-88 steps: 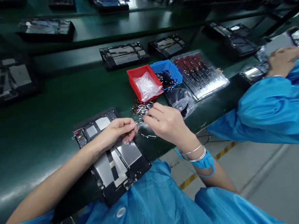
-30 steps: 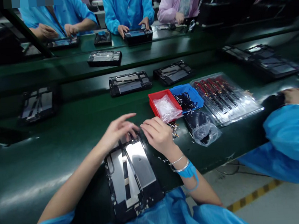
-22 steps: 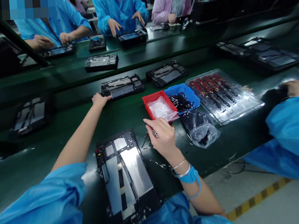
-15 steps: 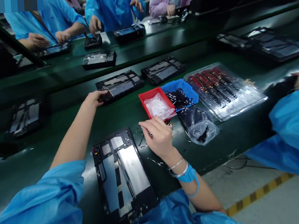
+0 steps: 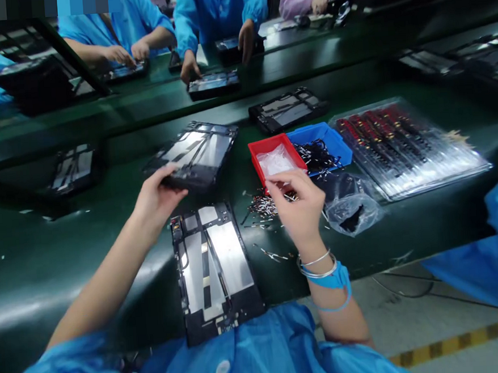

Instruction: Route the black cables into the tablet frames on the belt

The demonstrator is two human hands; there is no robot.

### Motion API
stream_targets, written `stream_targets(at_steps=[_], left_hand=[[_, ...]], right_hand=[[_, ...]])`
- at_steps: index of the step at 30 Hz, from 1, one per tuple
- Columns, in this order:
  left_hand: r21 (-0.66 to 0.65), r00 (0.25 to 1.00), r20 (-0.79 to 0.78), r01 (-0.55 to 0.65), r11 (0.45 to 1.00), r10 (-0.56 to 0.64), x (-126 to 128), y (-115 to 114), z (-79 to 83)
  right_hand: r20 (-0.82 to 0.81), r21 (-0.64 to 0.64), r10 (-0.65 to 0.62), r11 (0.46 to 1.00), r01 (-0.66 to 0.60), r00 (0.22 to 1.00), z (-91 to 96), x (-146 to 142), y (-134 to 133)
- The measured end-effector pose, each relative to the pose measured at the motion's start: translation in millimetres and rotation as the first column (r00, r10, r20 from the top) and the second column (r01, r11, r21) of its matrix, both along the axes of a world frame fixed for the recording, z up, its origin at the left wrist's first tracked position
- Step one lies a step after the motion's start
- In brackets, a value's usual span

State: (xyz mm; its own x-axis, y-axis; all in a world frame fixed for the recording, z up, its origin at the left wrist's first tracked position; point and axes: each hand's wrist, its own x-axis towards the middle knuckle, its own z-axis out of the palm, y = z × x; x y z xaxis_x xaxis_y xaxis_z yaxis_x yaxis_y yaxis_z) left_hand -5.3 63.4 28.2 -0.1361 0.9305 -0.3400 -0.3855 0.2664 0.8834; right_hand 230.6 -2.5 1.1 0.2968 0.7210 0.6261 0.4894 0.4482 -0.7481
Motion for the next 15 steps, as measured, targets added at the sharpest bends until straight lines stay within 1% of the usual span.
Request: stream_targets(at_steps=[2,3,4,5,7,9,10,11,12,13,14,15], left_hand=[[0.001,0.998,0.039,-0.045,0.999,0.045,-12,-64,3.7],[-0.015,0.996,0.039,-0.076,0.997,0.076,-16,-95,3.1],[-0.042,0.994,0.036,-0.103,0.994,0.104,-19,-125,0.6],[-0.083,0.994,0.028,-0.102,0.991,0.105,-21,-152,-3.8],[-0.157,0.991,0.021,-0.125,0.980,0.130,-22,-196,-17.4],[-0.220,0.993,0.065,-0.082,0.972,0.099,-21,-226,-33.5],[-0.243,0.993,0.115,-0.004,0.970,0.032,-21,-236,-40.7],[-0.255,0.979,0.187,0.129,0.958,-0.082,-22,-243,-46.4],[-0.249,0.936,0.273,0.294,0.923,-0.224,-24,-247,-50.2],[-0.221,0.862,0.344,0.460,0.860,-0.373,-28,-249,-51.6],[-0.185,0.780,0.373,0.594,0.783,-0.503,-34,-250,-50.7],[-0.160,0.718,0.341,0.681,0.715,-0.607,-41,-250,-47.8]], right_hand=[[-0.162,-0.005,0.014,1.000,-0.015,0.987,3.5,5,0],[-0.247,0.017,0.024,1.000,-0.020,0.969,6.3,7,0],[-0.326,0.048,0.043,0.998,-0.029,0.944,9.7,10,-1],[-0.394,0.081,0.074,0.996,-0.045,0.916,13.5,12,-1],[-0.481,0.130,0.147,0.987,-0.095,0.864,21.1,14,-3],[-0.488,0.106,0.210,0.978,-0.182,0.847,27.2,9,-8],[-0.473,0.060,0.235,0.970,-0.234,0.849,29.5,4,-11],[-0.453,-0.003,0.263,0.955,-0.297,0.852,31.3,-3,-14],[-0.427,-0.080,0.301,0.927,-0.367,0.852,32.5,-12,-18],[-0.400,-0.162,0.351,0.882,-0.442,0.847,33.3,-21,-21],[-0.375,-0.241,0.405,0.826,-0.510,0.834,33.6,-31,-24],[-0.351,-0.316,0.461,0.761,-0.567,0.815,33.3,-41,-27]])
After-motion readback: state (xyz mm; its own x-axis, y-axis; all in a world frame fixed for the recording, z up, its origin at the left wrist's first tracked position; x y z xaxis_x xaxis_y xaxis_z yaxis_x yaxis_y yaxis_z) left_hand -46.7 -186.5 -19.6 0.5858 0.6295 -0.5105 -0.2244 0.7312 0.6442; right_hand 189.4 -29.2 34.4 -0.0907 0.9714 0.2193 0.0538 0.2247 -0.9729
